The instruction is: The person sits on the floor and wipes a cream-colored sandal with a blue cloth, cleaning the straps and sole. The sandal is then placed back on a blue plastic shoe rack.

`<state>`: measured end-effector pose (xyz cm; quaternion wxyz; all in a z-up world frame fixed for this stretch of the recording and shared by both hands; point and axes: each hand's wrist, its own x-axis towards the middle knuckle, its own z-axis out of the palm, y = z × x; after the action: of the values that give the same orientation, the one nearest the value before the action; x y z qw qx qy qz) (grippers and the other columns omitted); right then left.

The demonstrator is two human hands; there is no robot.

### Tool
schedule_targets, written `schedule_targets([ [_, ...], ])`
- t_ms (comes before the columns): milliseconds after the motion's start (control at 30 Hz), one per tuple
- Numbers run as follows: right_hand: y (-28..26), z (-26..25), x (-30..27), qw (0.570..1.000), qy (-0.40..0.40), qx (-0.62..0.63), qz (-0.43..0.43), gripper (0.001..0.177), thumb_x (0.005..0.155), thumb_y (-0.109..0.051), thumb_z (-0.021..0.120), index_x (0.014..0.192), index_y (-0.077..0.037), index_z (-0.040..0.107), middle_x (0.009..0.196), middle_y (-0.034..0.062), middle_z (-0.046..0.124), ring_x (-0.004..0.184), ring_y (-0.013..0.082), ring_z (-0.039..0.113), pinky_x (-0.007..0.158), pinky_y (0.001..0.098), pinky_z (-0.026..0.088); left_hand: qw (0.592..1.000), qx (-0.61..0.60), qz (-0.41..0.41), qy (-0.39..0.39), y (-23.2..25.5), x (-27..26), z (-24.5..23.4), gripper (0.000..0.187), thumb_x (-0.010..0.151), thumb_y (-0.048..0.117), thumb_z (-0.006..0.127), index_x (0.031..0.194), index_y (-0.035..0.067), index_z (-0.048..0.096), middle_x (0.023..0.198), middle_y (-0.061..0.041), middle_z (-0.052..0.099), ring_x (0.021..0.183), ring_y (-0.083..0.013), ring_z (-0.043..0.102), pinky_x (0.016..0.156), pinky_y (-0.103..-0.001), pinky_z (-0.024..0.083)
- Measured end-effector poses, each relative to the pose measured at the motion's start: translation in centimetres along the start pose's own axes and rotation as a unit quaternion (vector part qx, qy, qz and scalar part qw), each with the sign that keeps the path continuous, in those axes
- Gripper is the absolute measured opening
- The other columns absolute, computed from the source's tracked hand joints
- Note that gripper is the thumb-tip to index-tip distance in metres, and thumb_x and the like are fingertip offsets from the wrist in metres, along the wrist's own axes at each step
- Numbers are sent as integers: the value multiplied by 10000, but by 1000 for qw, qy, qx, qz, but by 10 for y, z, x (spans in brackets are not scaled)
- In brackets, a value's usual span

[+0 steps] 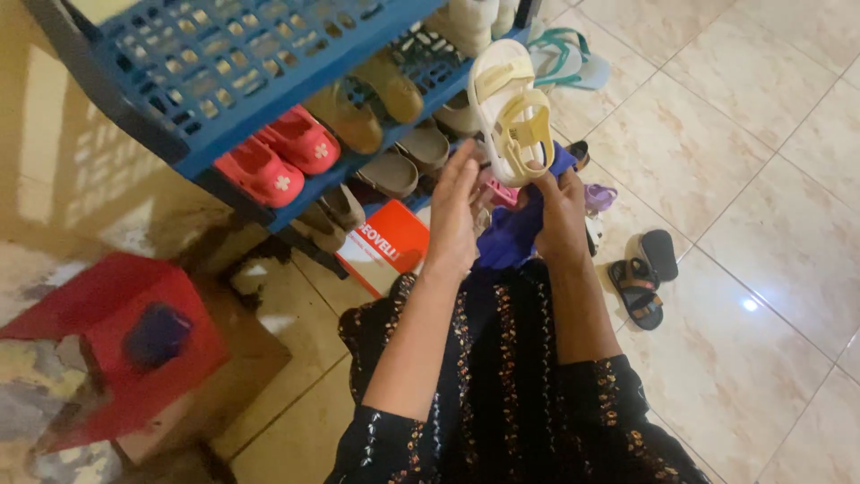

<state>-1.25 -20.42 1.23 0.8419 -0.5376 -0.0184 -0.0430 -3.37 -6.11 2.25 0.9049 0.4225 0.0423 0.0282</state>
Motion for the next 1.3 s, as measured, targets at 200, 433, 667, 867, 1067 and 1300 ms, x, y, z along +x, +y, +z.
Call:
schedule_targets([
  [200,-26,37,39,999,-31,31,-30,145,1007,-148,623,1100,-38,642,836,45,682,613,131,614,564,266,499,987,25,151,-46,33,29,38,519,1060,115,561,1550,-12,449,1485,-124,534,1304,-201,525,1092,-347,441],
  [433,-43,82,109,997,-45,21,-53,168,1014,-144,614,1151,-49,638,865,34,678,634,118,607,574,267,496,965,37,257,-25,68,71,63,532,1060,80,565,1563,-3,412,1563,-125,475,1419,-216,481,1203,-341,378],
  [667,-43,108,149,993,-53,108,10,204,1006,-133,612,1162,-9,656,974,65,724,770,160,697,681,305,568,949,109,294,-22,73,92,66,533,1094,132,566,1584,19,389,1647,-142,407,1530,-233,392,1269,-365,324],
  [867,-39,100,187,994,-55,88,-13,196,1027,-196,625,1128,-31,656,908,41,683,680,146,639,592,313,527,957,94,267,-69,76,103,76,563,1108,158,547,1618,17,353,1681,-135,369,1570,-232,350,1309,-396,290],
  [1067,-41,96,193,992,-48,72,-87,264,1079,-272,640,1164,-22,643,907,8,629,706,98,559,598,260,455,949,109,276,-102,65,125,79,621,1137,205,531,1666,5,275,1725,-157,275,1654,-265,247,1377,-414,203],
  [1300,-14,105,195,945,120,-76,-296,382,1047,-146,667,1367,42,577,1296,67,682,1170,134,633,1045,299,503,951,114,270,-101,64,140,76,636,1152,268,476,1673,5,223,1756,-181,236,1660,-300,214,1371,-418,200],
])
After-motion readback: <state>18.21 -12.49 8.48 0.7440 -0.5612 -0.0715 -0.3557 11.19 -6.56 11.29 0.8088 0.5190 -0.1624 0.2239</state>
